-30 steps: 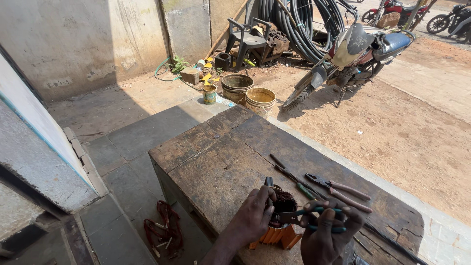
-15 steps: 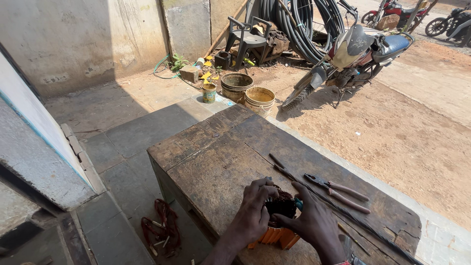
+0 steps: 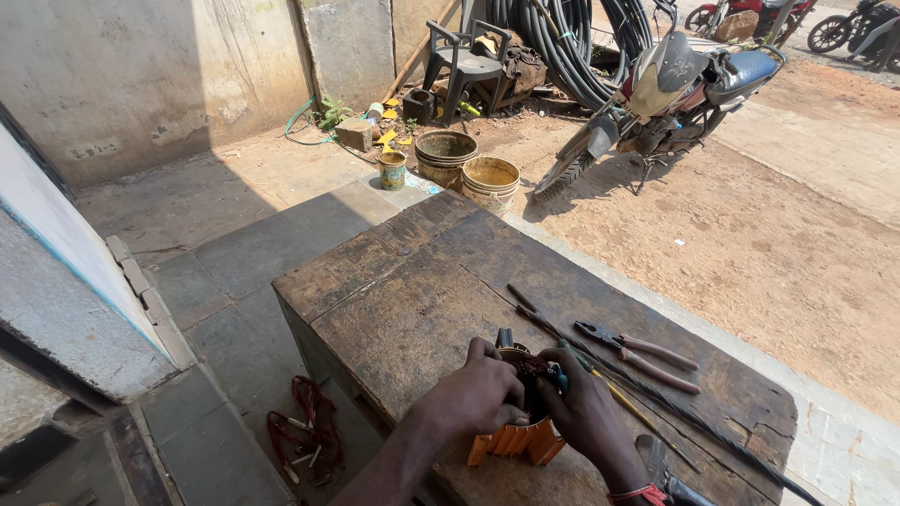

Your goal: The person uses pliers to pull and adjust copper windings inside an orange motor stator. They repeatedly insert the pliers into the stator, pull on the wires, and reposition the component on the workbench.

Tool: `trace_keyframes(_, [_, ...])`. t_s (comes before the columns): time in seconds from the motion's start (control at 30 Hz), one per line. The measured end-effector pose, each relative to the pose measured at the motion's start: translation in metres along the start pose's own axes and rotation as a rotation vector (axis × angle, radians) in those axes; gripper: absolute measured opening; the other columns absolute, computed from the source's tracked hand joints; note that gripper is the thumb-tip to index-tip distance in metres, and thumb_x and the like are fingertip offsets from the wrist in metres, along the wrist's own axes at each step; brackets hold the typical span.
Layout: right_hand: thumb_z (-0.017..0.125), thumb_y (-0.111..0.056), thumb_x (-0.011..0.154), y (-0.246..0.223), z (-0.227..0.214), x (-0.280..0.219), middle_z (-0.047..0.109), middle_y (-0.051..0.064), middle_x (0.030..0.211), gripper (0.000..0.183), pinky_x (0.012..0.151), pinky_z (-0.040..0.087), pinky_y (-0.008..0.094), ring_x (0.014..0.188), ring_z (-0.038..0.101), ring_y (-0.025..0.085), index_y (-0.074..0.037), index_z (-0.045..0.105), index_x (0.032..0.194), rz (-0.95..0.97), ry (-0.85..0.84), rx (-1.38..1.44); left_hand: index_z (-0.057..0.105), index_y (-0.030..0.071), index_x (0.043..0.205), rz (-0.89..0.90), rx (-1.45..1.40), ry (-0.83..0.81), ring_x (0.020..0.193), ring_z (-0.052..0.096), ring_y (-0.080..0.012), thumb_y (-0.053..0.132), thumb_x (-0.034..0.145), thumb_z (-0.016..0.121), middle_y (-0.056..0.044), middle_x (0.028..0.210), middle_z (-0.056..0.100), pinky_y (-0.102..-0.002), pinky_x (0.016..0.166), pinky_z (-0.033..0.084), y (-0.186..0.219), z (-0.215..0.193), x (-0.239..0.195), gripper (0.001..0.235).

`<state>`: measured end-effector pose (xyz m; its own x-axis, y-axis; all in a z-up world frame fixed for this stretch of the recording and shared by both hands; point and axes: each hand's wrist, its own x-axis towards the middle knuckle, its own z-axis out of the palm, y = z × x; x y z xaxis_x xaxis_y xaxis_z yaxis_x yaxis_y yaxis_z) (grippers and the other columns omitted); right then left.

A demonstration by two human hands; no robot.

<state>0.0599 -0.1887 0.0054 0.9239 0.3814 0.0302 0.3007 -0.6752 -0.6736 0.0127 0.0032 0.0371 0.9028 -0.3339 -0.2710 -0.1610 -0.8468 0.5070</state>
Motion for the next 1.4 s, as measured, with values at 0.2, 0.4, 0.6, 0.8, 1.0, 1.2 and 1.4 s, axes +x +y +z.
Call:
trace_keyframes(0.2, [0.062, -0.029, 0.094, 0.01, 0.005, 0.004, 0.08, 0.016, 0.094, 0.04, 0.07, 0.066, 0.039, 0.078, 0.083, 0.026, -0.013, 0.055, 0.13, 0.011, -0.002, 0.075, 0.077, 0.007, 0.097, 0.044, 0.053, 0.073, 0.121, 0.05, -0.0262, 0.019, 0.091, 0.075, -0.006, 0.106, 0.066, -0.053, 0.107, 0.041, -0.001, 0.016, 0.009, 0.013])
trace_keyframes(0.4, [0.068, -0.032, 0.093, 0.03, 0.02, 0.003, 0.074, 0.018, 0.082, 0.043, 0.06, 0.061, 0.041, 0.07, 0.077, 0.025, -0.005, 0.049, 0.12, 0.13, 0.109, 0.183, 0.068, 0.003, 0.083, 0.202, -0.085, 0.47, 0.1, 0.061, -0.0261, 0.013, 0.091, 0.072, -0.01, 0.094, 0.062, -0.047, 0.102, 0.051, -0.021, 0.049, 0.012, 0.014])
trace_keyframes(0.6, [0.071, -0.022, 0.094, 0.085, 0.047, -0.014, 0.07, 0.02, 0.085, 0.023, 0.062, 0.055, 0.038, 0.074, 0.069, 0.026, -0.002, 0.063, 0.104, 0.269, 0.359, 0.592, 0.066, 0.003, 0.086, 0.11, -0.202, 0.486, 0.106, 0.058, -0.0268, 0.013, 0.093, 0.07, -0.011, 0.097, 0.06, -0.044, 0.099, 0.052, -0.017, 0.053, 0.014, 0.013])
trace_keyframes(0.8, [0.052, 0.014, 0.077, 0.118, 0.008, -0.039, 0.056, 0.031, 0.139, 0.048, 0.094, 0.056, 0.048, 0.124, 0.066, 0.042, 0.011, 0.053, 0.125, 0.155, 0.381, 1.125, 0.07, 0.003, 0.09, 0.161, -0.181, 0.254, 0.121, 0.051, -0.0289, 0.006, 0.083, 0.071, -0.012, 0.107, 0.062, -0.044, 0.105, 0.049, -0.028, 0.033, 0.013, 0.007])
trace_keyframes(1.0, [0.037, 0.024, 0.072, 0.054, -0.023, -0.065, 0.023, 0.027, 0.172, 0.094, 0.122, 0.031, 0.056, 0.159, 0.025, 0.042, -0.012, 0.042, 0.159, -0.483, 0.463, 1.474, 0.067, 0.006, 0.09, 0.057, -0.168, 0.201, 0.121, 0.051, -0.0256, 0.009, 0.084, 0.071, -0.01, 0.108, 0.06, -0.043, 0.105, 0.051, -0.017, 0.027, 0.011, 0.009])
trace_keyframes(1.2, [0.043, 0.016, 0.094, 0.0, 0.009, -0.053, 0.006, 0.019, 0.182, 0.068, 0.131, 0.025, 0.06, 0.168, 0.009, 0.038, -0.018, 0.051, 0.153, -0.768, 0.316, 1.214, 0.063, 0.007, 0.095, 0.047, -0.174, 0.185, 0.119, 0.051, -0.0242, 0.008, 0.085, 0.07, -0.01, 0.11, 0.058, -0.041, 0.106, 0.048, -0.012, 0.023, 0.009, 0.012])
trace_keyframes(1.4, [0.055, 0.003, 0.095, 0.001, 0.014, -0.044, 0.022, 0.02, 0.172, 0.061, 0.123, 0.038, 0.058, 0.16, 0.028, 0.039, -0.017, 0.043, 0.152, -0.674, 0.351, 1.148, 0.063, 0.005, 0.094, 0.07, -0.187, 0.229, 0.118, 0.051, -0.0245, 0.006, 0.083, 0.071, -0.009, 0.109, 0.058, -0.04, 0.106, 0.049, -0.016, 0.029, 0.009, 0.013])
